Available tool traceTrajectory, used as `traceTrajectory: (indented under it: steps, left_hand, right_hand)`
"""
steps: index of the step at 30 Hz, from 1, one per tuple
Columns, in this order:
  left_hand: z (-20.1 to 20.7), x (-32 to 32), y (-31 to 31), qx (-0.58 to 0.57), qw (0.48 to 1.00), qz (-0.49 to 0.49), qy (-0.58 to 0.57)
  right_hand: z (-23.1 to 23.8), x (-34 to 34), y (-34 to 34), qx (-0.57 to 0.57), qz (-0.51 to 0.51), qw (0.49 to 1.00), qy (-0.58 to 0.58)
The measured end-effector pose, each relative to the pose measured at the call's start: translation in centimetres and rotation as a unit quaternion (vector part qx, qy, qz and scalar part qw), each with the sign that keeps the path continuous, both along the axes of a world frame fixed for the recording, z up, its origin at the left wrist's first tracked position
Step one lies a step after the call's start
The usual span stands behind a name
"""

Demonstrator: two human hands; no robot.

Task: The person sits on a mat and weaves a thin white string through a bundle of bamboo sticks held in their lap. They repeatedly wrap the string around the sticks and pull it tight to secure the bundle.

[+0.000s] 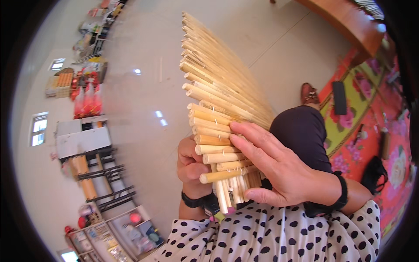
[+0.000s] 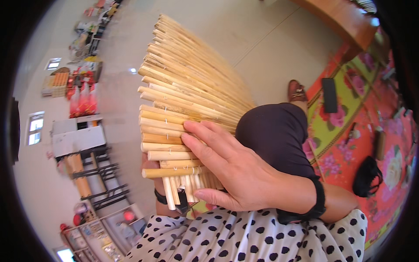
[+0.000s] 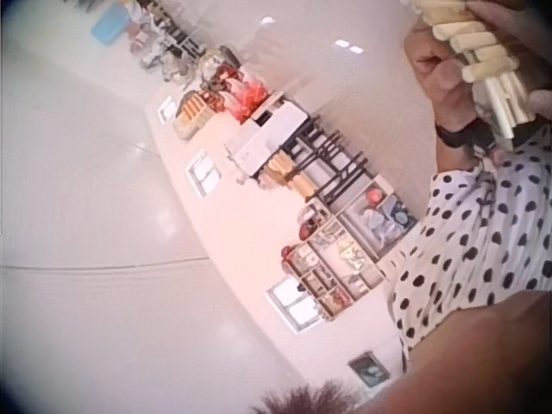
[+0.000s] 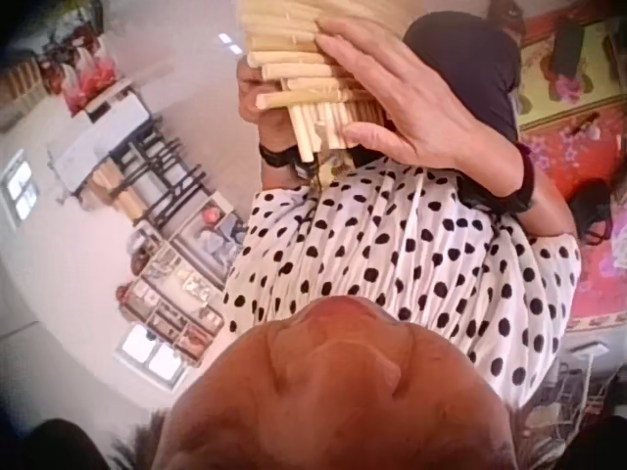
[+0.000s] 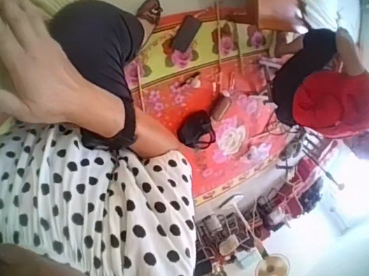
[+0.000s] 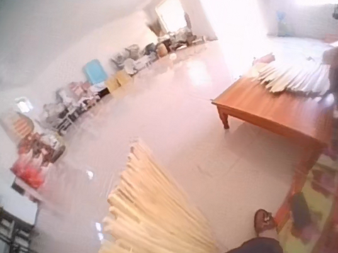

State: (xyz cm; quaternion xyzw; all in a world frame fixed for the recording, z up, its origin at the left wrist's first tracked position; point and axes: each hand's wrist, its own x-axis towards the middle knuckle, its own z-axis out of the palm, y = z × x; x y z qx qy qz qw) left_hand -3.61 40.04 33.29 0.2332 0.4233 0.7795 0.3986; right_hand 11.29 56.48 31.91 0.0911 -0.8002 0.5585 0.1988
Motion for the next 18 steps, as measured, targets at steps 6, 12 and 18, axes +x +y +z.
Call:
traceTrajectory:
  steps: [6, 12, 18]
  left_hand:
    - [1.1, 0.6, -0.8, 0.003, 0.998, 0.039, -0.041]
    - [1.4, 1.6, -0.3, -0.003, 0.997, 0.060, -0.056]
    - [1.5, 2.2, 0.2, -0.010, 0.996, 0.065, -0.060]
  right_hand:
    - [0.1, -0.7, 0.4, -0.027, 0.048, 0.998, 0.012]
    - [0.8, -1.0, 0.9, -0.064, 0.036, 0.997, 0.009]
    - [1.2, -1.8, 1.4, -0.070, 0.019, 0.997, 0.020]
